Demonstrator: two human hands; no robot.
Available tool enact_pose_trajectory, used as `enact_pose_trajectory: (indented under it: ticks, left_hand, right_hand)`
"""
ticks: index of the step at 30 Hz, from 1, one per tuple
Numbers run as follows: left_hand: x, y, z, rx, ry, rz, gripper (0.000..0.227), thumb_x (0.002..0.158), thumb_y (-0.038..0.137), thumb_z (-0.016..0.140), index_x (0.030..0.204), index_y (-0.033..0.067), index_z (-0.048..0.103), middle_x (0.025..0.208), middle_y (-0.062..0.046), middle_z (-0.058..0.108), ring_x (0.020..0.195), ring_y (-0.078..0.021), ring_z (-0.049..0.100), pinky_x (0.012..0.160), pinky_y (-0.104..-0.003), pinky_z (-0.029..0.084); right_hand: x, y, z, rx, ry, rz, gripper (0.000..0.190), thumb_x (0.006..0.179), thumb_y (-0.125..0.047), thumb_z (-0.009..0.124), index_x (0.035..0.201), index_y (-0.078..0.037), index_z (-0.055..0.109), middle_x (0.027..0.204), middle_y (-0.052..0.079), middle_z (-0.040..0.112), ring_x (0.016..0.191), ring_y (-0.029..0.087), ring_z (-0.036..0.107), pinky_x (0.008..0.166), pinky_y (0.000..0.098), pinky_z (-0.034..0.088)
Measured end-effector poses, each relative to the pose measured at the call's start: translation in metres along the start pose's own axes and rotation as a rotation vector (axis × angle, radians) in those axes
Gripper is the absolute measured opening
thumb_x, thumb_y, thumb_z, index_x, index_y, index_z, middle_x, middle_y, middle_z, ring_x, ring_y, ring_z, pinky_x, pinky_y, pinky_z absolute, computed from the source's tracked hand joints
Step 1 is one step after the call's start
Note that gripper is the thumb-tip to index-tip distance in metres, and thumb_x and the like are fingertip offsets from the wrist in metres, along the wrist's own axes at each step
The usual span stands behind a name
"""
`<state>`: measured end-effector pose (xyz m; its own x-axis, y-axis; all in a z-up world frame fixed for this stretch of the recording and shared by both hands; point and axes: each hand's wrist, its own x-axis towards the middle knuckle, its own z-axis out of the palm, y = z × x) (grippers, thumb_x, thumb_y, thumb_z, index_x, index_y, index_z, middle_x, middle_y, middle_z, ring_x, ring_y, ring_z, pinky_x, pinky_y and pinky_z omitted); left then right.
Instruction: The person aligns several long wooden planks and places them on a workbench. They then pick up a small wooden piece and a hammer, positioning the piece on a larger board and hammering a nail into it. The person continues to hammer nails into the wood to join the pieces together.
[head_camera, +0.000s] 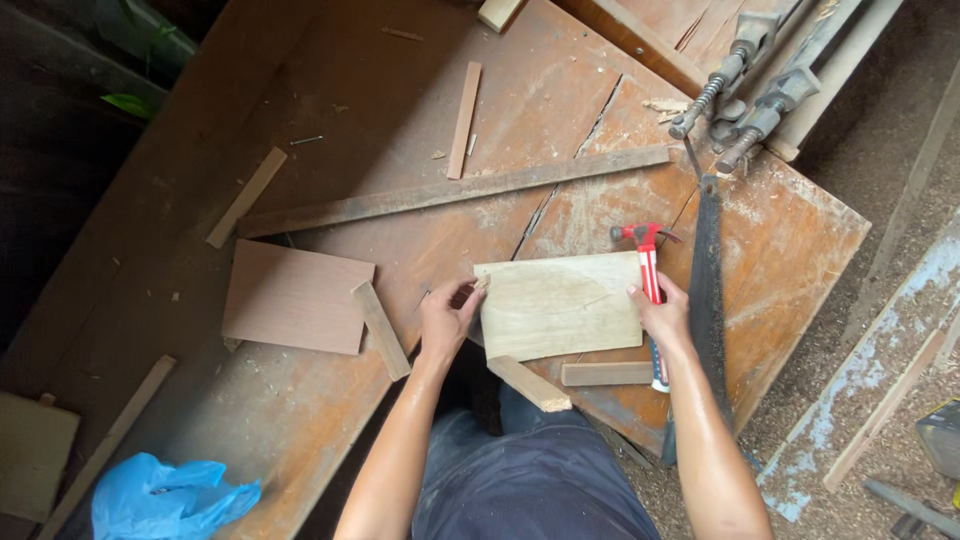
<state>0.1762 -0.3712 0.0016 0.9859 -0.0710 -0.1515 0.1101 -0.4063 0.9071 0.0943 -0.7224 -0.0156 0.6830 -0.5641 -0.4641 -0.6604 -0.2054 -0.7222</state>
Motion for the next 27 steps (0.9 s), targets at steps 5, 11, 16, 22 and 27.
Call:
enact_pose_trajectory:
  ticks: [5, 11, 16, 22, 27]
  left_hand:
    - [0.006, 0.006, 0.006, 0.033, 0.066, 0.045, 0.023, 0.084, 0.012, 0.082, 0.106, 0.0043, 0.078, 0.087, -0.012, 0.075, 0.070, -0.0167, 0.070, 0.065, -0.029, 0.057]
    - [0.005, 0.001, 0.017, -0.101, 0.055, 0.030, 0.024, 0.090, 0.011, 0.077, 0.112, 0.0025, 0.076, 0.100, -0.011, 0.078, 0.081, -0.0147, 0.075, 0.070, -0.027, 0.060]
    - [0.008, -0.006, 0.026, -0.179, 0.095, -0.081, 0.026, 0.091, 0.012, 0.077, 0.115, 0.0030, 0.076, 0.094, -0.012, 0.080, 0.083, -0.0124, 0.076, 0.077, -0.026, 0.060]
    - [0.006, -0.015, 0.033, -0.278, 0.119, -0.134, 0.034, 0.091, 0.012, 0.078, 0.123, 0.0026, 0.073, 0.101, -0.010, 0.080, 0.087, -0.0117, 0.074, 0.080, -0.025, 0.058]
    - [0.005, -0.023, 0.040, -0.490, 0.157, -0.219, 0.047, 0.089, 0.009, 0.078, 0.129, -0.0028, 0.059, 0.106, -0.012, 0.075, 0.087, -0.0109, 0.070, 0.074, -0.023, 0.057]
  right_hand:
    - [-0.005, -0.008, 0.001, -0.298, 0.153, -0.325, 0.043, 0.090, -0.017, 0.078, 0.130, -0.004, 0.068, 0.103, 0.017, 0.067, 0.092, 0.028, 0.067, 0.084, 0.0397, 0.053]
    - [-0.027, -0.010, 0.003, -0.242, 0.137, -0.372, 0.037, 0.096, -0.014, 0.070, 0.132, -0.005, 0.067, 0.109, 0.018, 0.066, 0.098, 0.028, 0.067, 0.086, 0.0388, 0.053]
    - [-0.039, -0.021, 0.019, -0.145, 0.064, -0.391, 0.039, 0.096, -0.012, 0.069, 0.134, -0.002, 0.066, 0.110, 0.014, 0.066, 0.089, 0.020, 0.065, 0.075, 0.0330, 0.053]
    - [-0.061, -0.046, 0.045, -0.218, -0.154, -0.194, 0.042, 0.097, -0.018, 0.066, 0.137, -0.006, 0.063, 0.078, 0.007, 0.064, 0.052, 0.013, 0.049, 0.043, 0.0332, 0.041]
    - [-0.075, -0.065, 0.067, -0.222, -0.236, -0.456, 0.034, 0.100, -0.016, 0.062, 0.132, -0.005, 0.065, 0.082, 0.007, 0.069, 0.053, 0.015, 0.056, 0.046, 0.0318, 0.047]
